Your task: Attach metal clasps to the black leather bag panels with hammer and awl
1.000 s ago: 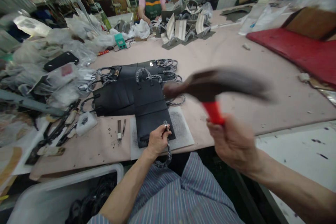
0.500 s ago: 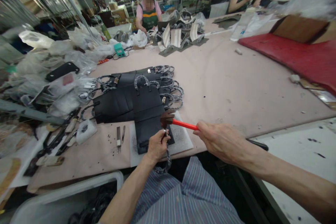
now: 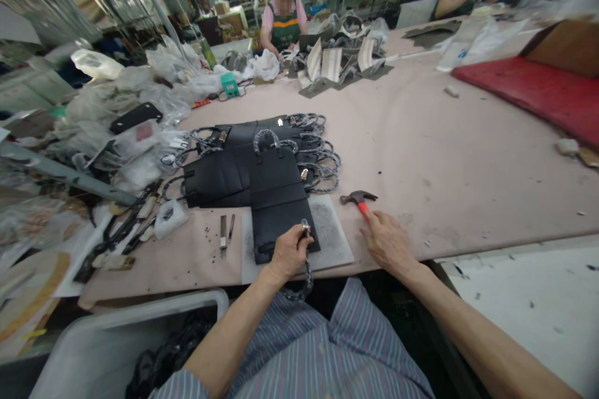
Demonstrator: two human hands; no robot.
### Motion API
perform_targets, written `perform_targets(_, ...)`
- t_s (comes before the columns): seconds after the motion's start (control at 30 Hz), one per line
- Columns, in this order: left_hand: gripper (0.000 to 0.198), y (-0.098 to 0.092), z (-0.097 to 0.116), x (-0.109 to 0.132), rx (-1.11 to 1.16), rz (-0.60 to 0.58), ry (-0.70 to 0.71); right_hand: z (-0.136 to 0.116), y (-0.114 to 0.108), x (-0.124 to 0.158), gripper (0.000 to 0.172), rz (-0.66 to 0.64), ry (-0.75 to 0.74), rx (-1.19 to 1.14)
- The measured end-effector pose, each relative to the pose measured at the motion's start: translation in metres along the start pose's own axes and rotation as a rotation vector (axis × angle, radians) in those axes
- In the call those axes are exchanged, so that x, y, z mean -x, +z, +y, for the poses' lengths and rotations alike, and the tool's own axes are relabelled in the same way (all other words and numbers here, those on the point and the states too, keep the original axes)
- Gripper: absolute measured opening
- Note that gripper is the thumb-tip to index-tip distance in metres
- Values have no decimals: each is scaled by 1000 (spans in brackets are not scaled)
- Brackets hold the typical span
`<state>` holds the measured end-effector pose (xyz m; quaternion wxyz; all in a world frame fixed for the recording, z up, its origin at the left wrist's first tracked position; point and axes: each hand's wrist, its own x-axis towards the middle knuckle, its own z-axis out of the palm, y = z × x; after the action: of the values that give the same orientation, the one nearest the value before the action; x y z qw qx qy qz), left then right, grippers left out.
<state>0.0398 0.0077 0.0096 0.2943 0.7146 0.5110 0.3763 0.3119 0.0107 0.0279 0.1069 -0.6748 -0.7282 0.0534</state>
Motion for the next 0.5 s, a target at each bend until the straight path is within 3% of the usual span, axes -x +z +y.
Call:
perform_targets(0.07,17,0,2,1,11,-2,-13,-28,4,1,49,56,-183,-83)
perform_targets(0.17,13,3,5,-1,91,8,-73,-69,17,3,49,3,-407,-210)
perform_targets(0.23,14,2,6,-8,247,107,-182,-86,28,7,49,-37,-430,-235)
perform_targets(0.3,29,-7,4,-18,469,283,-306,-91,36,11,50,-52,-404,-236)
perform_targets(0.4,38,-43,-6,-30,617,444,-371,-89,41,15,51,-64,-376,-234)
perform_targets(0.5,36,-104,-30,-24,292,444,-357,-85,42,16,52,-52,-381,-242)
